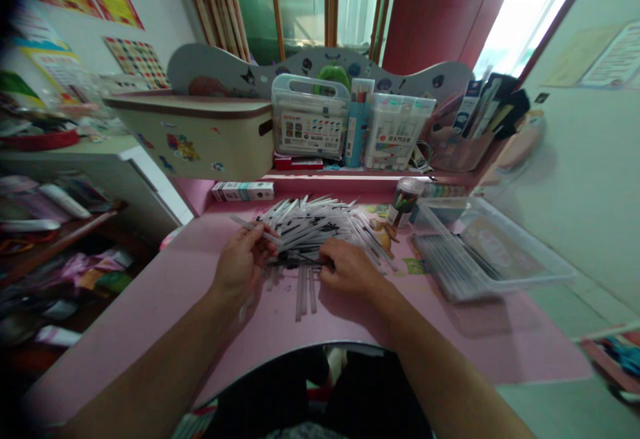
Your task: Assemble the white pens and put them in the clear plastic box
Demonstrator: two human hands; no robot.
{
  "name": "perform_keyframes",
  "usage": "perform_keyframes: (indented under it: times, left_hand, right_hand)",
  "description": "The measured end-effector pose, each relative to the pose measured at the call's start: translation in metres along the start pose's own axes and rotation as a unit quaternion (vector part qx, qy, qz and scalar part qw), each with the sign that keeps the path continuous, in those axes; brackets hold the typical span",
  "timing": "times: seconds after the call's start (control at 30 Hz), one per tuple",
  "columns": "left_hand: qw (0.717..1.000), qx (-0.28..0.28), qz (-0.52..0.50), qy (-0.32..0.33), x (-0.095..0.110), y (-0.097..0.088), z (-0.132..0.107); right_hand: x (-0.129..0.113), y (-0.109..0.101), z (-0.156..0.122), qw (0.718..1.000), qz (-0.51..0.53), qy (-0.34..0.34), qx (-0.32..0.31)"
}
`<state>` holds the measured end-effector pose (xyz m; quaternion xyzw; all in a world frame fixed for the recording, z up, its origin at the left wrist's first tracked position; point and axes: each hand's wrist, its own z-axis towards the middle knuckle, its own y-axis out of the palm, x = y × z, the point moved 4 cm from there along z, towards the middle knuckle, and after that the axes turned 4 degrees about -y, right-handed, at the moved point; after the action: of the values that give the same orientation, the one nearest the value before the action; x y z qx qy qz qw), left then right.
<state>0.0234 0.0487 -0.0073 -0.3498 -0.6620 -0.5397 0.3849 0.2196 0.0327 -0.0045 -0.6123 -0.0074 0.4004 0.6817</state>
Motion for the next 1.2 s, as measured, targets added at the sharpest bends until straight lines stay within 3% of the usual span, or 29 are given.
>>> perform_keyframes:
  times: [0.23,0.6,0.73,0.87,1.0,1.1,1.2]
  left_hand:
    - [0.997,0.037,-0.04,-0.053,-0.007,-0.004,0.005]
    - [0.999,-0.02,-0.006,-0.039,-0.01,0.0,0.003]
    - [0.998,-0.036,0.007,-0.047,-0.011,0.0,0.005]
    - [0.997,-0.043,0.002,-0.059,-0.011,0.0,0.005]
    - [0.991,-0.08,0.002,-0.104,-0.013,0.006,-0.001]
    - [0.981,-0.091,-0.027,-0.168,-0.015,0.008,-0.004]
    - [0.972,-0.054,-0.106,-0.204,-0.013,0.006,-0.001]
  right_hand:
    - [0.003,0.003,-0.002,0.99,0.141,0.023,0.0]
    - [0.001,0.003,-0.002,0.984,0.177,0.026,0.003]
    - [0.005,0.005,-0.001,0.968,0.244,0.059,0.0]
    - [0.009,0.008,0.0,0.925,0.371,0.078,0.023]
    - [0.008,0.011,0.001,0.854,0.512,0.085,0.024]
    - [0.003,0.01,0.0,0.795,0.603,0.064,-0.008]
    - [0.001,0.008,-0.001,0.75,0.658,0.035,-0.054]
